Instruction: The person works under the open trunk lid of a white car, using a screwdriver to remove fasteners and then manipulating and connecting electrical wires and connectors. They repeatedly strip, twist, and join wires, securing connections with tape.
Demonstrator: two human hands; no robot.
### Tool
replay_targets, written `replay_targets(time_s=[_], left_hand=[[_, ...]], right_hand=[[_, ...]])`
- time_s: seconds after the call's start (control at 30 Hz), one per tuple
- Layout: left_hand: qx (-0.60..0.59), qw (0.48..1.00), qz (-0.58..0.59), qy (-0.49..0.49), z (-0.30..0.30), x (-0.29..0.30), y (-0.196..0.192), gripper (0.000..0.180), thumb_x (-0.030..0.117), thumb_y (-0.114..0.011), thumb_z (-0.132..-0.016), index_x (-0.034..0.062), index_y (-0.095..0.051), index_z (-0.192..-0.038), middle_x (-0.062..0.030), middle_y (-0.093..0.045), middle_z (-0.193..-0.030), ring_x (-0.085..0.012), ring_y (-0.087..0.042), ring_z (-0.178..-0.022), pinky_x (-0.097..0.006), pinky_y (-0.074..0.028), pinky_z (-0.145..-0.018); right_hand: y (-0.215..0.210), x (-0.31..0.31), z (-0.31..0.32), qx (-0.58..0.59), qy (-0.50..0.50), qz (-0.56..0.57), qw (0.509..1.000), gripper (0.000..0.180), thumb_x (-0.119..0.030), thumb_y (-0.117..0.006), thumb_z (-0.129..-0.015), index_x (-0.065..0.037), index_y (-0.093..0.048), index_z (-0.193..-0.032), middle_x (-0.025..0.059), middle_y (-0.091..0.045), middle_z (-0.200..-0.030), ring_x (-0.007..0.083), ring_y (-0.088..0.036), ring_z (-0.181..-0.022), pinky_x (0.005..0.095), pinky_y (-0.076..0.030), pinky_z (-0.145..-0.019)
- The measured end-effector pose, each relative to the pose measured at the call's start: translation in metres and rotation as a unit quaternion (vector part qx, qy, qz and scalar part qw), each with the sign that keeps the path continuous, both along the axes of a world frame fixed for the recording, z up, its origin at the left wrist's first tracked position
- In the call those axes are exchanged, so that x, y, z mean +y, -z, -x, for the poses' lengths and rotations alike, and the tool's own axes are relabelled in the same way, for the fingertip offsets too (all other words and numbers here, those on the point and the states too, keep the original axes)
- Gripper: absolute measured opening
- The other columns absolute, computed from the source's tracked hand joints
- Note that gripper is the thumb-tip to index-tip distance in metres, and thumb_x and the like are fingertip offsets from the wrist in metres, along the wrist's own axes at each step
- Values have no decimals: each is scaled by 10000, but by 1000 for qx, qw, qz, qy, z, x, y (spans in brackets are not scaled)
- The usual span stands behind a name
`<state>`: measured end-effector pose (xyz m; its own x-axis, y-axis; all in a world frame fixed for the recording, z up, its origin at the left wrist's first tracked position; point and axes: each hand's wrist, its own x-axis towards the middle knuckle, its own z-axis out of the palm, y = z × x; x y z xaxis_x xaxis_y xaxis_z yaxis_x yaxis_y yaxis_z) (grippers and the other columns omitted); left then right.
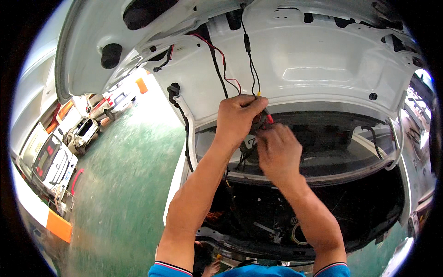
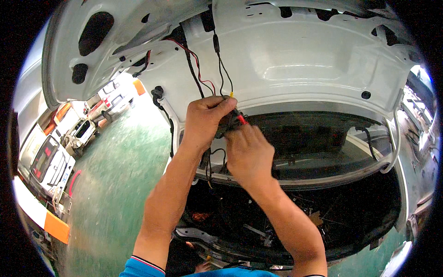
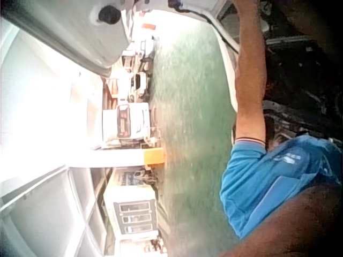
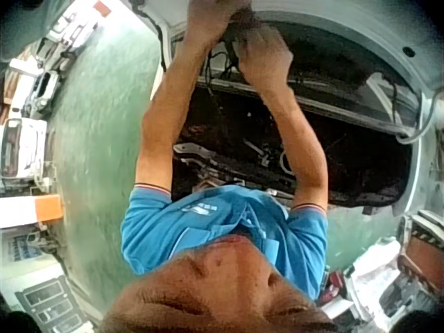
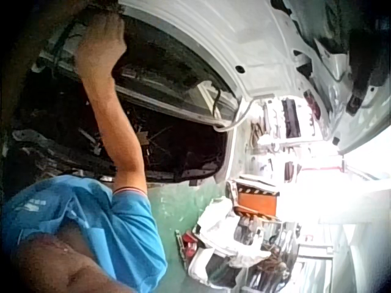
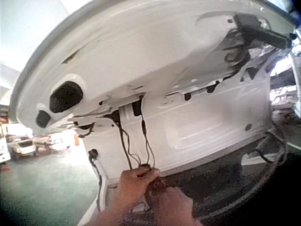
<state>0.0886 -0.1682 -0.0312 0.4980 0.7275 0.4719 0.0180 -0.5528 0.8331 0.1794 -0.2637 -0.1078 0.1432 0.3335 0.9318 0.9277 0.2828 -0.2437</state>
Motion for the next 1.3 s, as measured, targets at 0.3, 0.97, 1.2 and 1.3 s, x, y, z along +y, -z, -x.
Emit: replay_targets(time_s=[0.3, 0.97, 1.2, 1.3], left_hand=[[-74, 992, 82, 62, 2, 9, 8, 227, 221, -761, -881, -1, -763, -931, -13, -705, -797, -80, -550, -687, -246, -463, -669], [-84, 980, 63, 169, 20, 16, -4, 240, 112, -729, -897, -46, -694, -1074, -86, -713, -975, -159, -651, -946, -300, -497, -920], [-82, 978, 48, 187, 22, 23, -2, 257, 115, -709, -914, -38, -668, -1116, -85, -707, -1003, -155, -649, -957, -305, -498, -918], [-53, 989, 43, 130, 24, 12, -4, 250, 111, -702, -916, -21, -666, -1125, -75, -701, -1002, -141, -647, -953, -296, -511, -893]], right_hand=[[21, -42, 40, -102, -60, 176, 977, 550, -94, -632, -807, -83, -567, -1353, 122, -668, -956, 292, -660, -811, 409, -548, -695], [-61, 19, -73, 257, -398, 311, 824, 474, -29, -620, -887, -16, -553, -1355, 99, -684, -1117, 173, -622, -1048, 308, -499, -923], [-57, 21, -70, 227, -362, 244, 871, 363, -51, -643, -877, 1, -634, -1236, 106, -713, -1038, 181, -656, -943, 327, -523, -852], [-55, 24, -66, 197, -278, 206, 917, 281, -78, -647, -870, -15, -687, -1141, 143, -722, -996, 213, -681, -923, 336, -530, -843]])
